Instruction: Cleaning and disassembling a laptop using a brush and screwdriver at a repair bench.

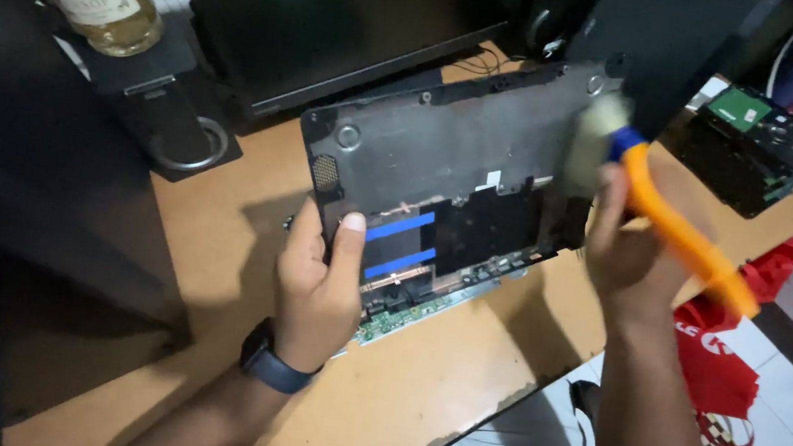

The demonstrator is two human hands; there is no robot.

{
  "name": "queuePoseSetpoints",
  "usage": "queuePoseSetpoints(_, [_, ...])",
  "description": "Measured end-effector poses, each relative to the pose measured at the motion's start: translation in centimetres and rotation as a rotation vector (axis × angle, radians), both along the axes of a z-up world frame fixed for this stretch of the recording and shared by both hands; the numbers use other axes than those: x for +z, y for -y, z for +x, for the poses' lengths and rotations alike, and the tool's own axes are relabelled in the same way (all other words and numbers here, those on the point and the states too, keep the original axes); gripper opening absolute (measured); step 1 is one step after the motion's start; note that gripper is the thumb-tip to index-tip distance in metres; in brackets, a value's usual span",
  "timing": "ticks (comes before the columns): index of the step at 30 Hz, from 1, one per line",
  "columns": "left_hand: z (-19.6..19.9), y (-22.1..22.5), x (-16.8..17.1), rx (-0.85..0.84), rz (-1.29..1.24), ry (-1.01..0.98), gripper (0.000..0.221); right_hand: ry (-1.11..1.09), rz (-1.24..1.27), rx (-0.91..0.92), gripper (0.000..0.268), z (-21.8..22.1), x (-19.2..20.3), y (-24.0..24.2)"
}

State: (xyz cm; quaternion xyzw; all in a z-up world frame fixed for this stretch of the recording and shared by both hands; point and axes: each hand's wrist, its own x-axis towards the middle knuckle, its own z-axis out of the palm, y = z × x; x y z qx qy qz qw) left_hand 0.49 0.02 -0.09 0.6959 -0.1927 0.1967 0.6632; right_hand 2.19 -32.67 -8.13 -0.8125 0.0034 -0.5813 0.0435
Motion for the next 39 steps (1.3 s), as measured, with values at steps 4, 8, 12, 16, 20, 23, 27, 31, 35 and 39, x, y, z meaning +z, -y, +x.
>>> queuePoseSetpoints(4, [0.3,0.8,0.5,-0.033,-0.047,0.006,0.017,-0.137,0.000,0.140,0.034,-2.8,2.8,-5.5])
queuePoseSetpoints(8, [1.1,0.2,-0.4,-0.036,-0.060,-0.098,0.022,-0.536,0.068,0.510,0.032,-8.1,2.9,-10.8])
queuePoseSetpoints(12, [2.8,-0.8,-1.5,-0.096,-0.132,-0.135,0.033,-0.646,-0.051,0.320,0.030,-10.9,-3.0,-2.6])
queuePoseSetpoints(16, [3.5,-1.2,-0.5,-0.108,-0.179,-0.126,0.036,-0.236,0.406,0.376,0.024,-10.4,0.1,-2.2])
queuePoseSetpoints(20, [4.9,-2.4,-0.4,-0.105,-0.135,-0.138,0.036,-0.293,0.981,0.153,0.022,-9.4,0.8,-1.8])
queuePoseSetpoints(23, [5.2,-3.3,0.0,-0.100,-0.098,-0.183,0.032,-0.447,0.863,-0.042,0.042,-8.6,-3.5,1.0])
queuePoseSetpoints(27, [4.9,-3.4,0.7,-0.125,-0.153,-0.142,0.029,-0.387,0.514,-0.065,0.036,-6.6,-8.4,4.5])
queuePoseSetpoints(31, [4.1,-3.2,1.9,-0.117,-0.161,-0.151,0.027,-0.457,0.459,-0.012,0.034,-5.0,-6.0,5.5])
queuePoseSetpoints(35, [2.9,-2.9,3.8,-0.136,-0.231,-0.257,0.023,-0.483,0.416,0.024,0.035,-1.5,-5.9,9.3])
queuePoseSetpoints(39, [1.9,-2.6,5.2,-0.142,-0.276,-0.266,0.020,-0.481,0.377,0.035,0.033,-0.6,-6.3,9.9])
